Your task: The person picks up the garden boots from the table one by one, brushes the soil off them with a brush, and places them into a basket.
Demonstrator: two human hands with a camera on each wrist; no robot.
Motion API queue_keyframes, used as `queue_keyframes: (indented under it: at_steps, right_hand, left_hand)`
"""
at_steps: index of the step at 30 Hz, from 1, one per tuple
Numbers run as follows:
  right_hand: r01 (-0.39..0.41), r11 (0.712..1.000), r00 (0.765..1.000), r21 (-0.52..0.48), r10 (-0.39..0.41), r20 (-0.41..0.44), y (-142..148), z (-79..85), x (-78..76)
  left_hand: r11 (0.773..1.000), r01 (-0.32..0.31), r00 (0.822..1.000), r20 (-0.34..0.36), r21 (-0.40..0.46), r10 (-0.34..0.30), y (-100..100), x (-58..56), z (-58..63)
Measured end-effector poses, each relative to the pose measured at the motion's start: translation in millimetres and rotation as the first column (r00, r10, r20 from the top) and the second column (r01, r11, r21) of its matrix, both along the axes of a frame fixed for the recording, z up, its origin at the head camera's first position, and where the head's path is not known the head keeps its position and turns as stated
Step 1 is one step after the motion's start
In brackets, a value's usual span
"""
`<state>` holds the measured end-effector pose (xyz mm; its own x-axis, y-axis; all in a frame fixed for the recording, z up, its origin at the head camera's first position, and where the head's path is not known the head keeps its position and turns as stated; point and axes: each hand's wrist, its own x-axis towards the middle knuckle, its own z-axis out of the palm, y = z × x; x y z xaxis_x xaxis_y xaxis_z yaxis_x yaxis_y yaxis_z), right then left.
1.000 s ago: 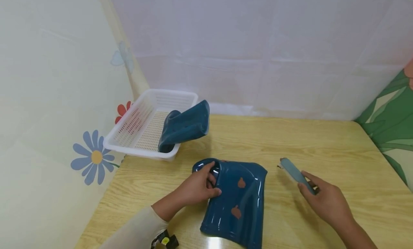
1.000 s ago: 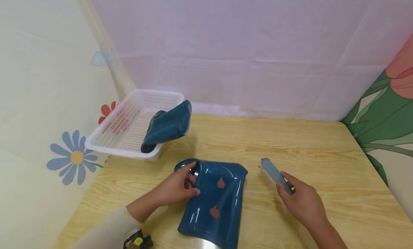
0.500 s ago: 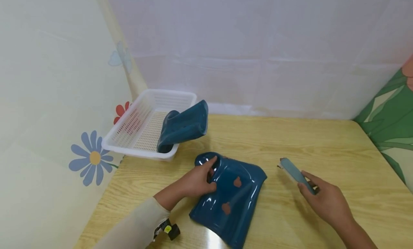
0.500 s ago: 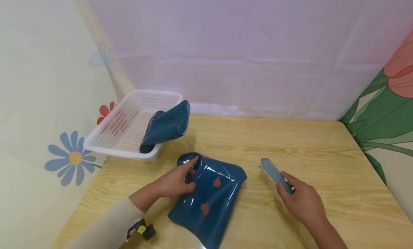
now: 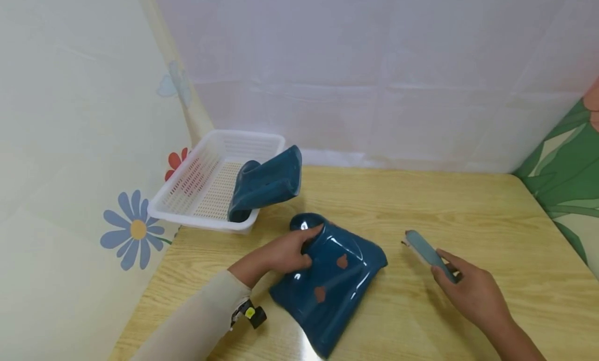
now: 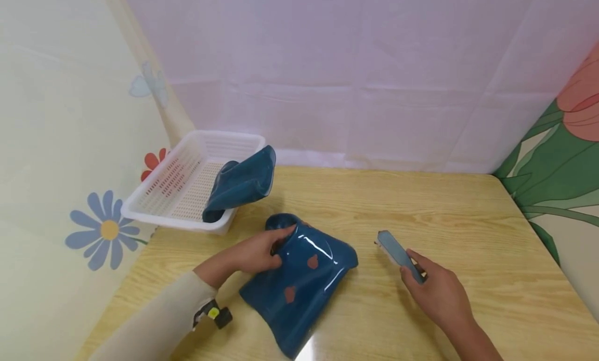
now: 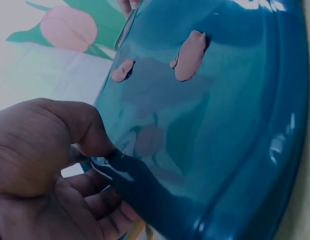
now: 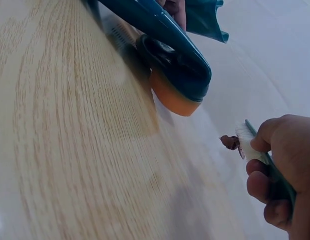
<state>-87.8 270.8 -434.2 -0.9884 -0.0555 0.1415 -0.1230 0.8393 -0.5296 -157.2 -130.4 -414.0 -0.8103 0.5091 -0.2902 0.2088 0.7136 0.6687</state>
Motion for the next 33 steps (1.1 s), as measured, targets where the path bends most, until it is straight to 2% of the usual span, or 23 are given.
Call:
queue_keyframes:
  at_steps: [10, 16, 19, 20, 22, 23, 25, 26, 27, 28, 29, 30, 31, 33]
  right_hand:
    - [-0.008, 1.000, 1.000, -0.015, 0.008, -0.003, -1, -3.0, 0.8]
    - [-0.006, 1.000, 1.000, -0.021, 0.006, 0.015, -2, -3.3, 0.6]
    - [-0.004, 1.000, 1.000, -0.018, 0.004, 0.005, -2, -4.1, 0.1]
    - [-0.004, 1.000, 1.000, -0.017, 0.004, -0.001, -2, -4.5, 0.0]
    - [-0.003, 1.000, 1.000, -0.014, 0.003, -0.012, -2, -5.1, -0.4]
    - [-0.004, 1.000, 1.000, -0.014, 0.004, -0.018, -2, -5.4, -0.6]
    - [-0.004, 1.000, 1.000, -0.014, 0.004, -0.023, -2, -5.6, -1.1]
    - [-0.004, 1.000, 1.000, -0.013, 0.004, -0.023, -2, -5.6, -1.2]
    - [-0.003, 1.000, 1.000, -0.011, 0.003, -0.023, -3, -5.6, -1.4]
    - [-0.002, 1.000, 1.000, -0.010, 0.002, -0.021, -3, -5.5, -1.7]
    - [-0.002, 1.000, 1.000, -0.009, 0.002, -0.017, -3, -5.4, -1.9]
    - [-0.001, 1.000, 1.000, -0.008, 0.001, -0.012, -3, -5.3, -2.1]
    - [0.000, 1.000, 1.000, -0.007, 0.000, -0.007, -3, -5.1, -2.2]
    - [0.001, 1.000, 1.000, -0.007, -0.001, -0.001, -3, -5.1, -2.5]
  left_hand:
    - [0.997, 0.053, 0.997, -0.058, -0.047, -0.056, 6, -17.6, 2.4]
    - [0.995, 0.067, 0.993, -0.089, -0.072, -0.073, 8, -23.6, 2.8]
    - [0.993, 0.074, 0.987, -0.137, -0.095, -0.087, 9, -22.4, 2.0]
    - [0.992, 0.074, 0.981, -0.173, -0.107, -0.091, 9, -20.9, 1.6]
    - [0.990, 0.046, 0.958, -0.275, -0.132, -0.082, 12, -15.0, 3.3]
    - [0.989, 0.030, 0.936, -0.344, -0.146, -0.079, 14, -10.7, 4.7]
    - [0.988, 0.003, 0.872, -0.484, -0.157, -0.080, 20, -0.1, 9.3]
    - [0.986, -0.003, 0.832, -0.547, -0.167, -0.091, 24, 6.3, 12.0]
    - [0.985, 0.000, 0.798, -0.594, -0.173, -0.105, 28, 13.3, 15.1]
    - [0.985, 0.021, 0.772, -0.623, -0.174, -0.126, 32, 20.4, 17.7]
    - [0.982, 0.049, 0.760, -0.632, -0.181, -0.154, 36, 27.7, 20.4]
    - [0.977, 0.084, 0.755, -0.627, -0.197, -0.191, 40, 34.9, 22.9]
    - [0.969, 0.117, 0.757, -0.611, -0.219, -0.230, 44, 41.5, 23.8]
    - [0.948, 0.183, 0.776, -0.553, -0.260, -0.302, 50, 52.3, 22.9]
